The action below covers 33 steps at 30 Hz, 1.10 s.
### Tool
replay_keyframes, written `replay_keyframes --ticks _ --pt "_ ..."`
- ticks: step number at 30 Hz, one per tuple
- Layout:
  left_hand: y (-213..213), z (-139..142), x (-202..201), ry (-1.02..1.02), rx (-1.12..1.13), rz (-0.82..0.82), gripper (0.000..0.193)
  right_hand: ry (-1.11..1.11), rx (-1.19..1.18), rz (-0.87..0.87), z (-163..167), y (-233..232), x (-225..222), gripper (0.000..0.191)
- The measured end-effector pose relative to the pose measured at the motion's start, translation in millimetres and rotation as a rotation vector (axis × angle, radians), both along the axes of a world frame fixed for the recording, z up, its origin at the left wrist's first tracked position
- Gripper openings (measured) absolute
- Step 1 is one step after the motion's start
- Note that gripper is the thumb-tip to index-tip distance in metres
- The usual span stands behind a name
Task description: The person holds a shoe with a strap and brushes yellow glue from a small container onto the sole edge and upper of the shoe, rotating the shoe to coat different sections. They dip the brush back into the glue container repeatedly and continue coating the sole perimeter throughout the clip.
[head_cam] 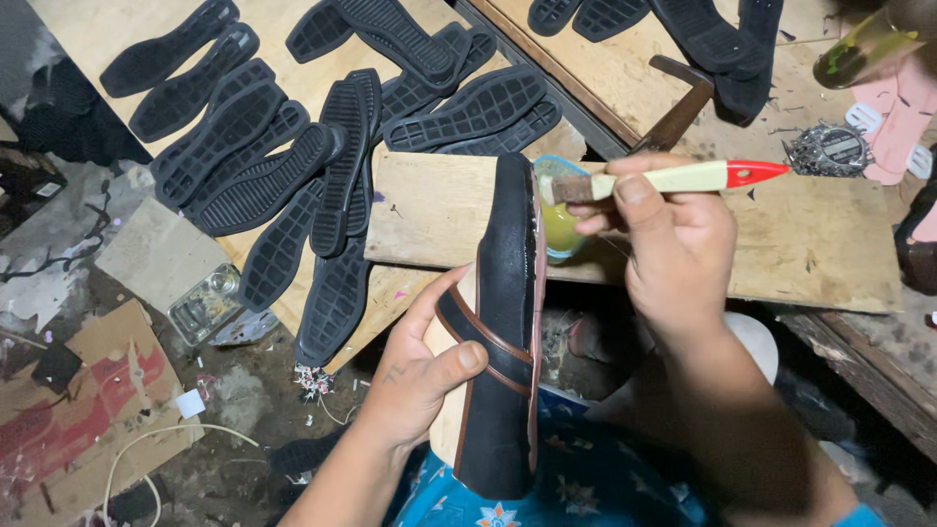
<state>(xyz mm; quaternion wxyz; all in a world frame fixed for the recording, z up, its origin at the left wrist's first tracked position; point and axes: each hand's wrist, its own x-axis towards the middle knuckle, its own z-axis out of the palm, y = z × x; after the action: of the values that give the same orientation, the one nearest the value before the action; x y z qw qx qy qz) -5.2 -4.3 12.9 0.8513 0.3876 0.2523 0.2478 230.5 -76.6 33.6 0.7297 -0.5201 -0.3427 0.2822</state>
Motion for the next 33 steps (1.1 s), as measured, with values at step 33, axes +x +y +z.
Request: replay_keyframes --ticks 33 --pt "-5 -5 8 -0.043 -0.148 0.088 0.070 -0.077 -0.014 0.115 -16 -19 -29 0.021"
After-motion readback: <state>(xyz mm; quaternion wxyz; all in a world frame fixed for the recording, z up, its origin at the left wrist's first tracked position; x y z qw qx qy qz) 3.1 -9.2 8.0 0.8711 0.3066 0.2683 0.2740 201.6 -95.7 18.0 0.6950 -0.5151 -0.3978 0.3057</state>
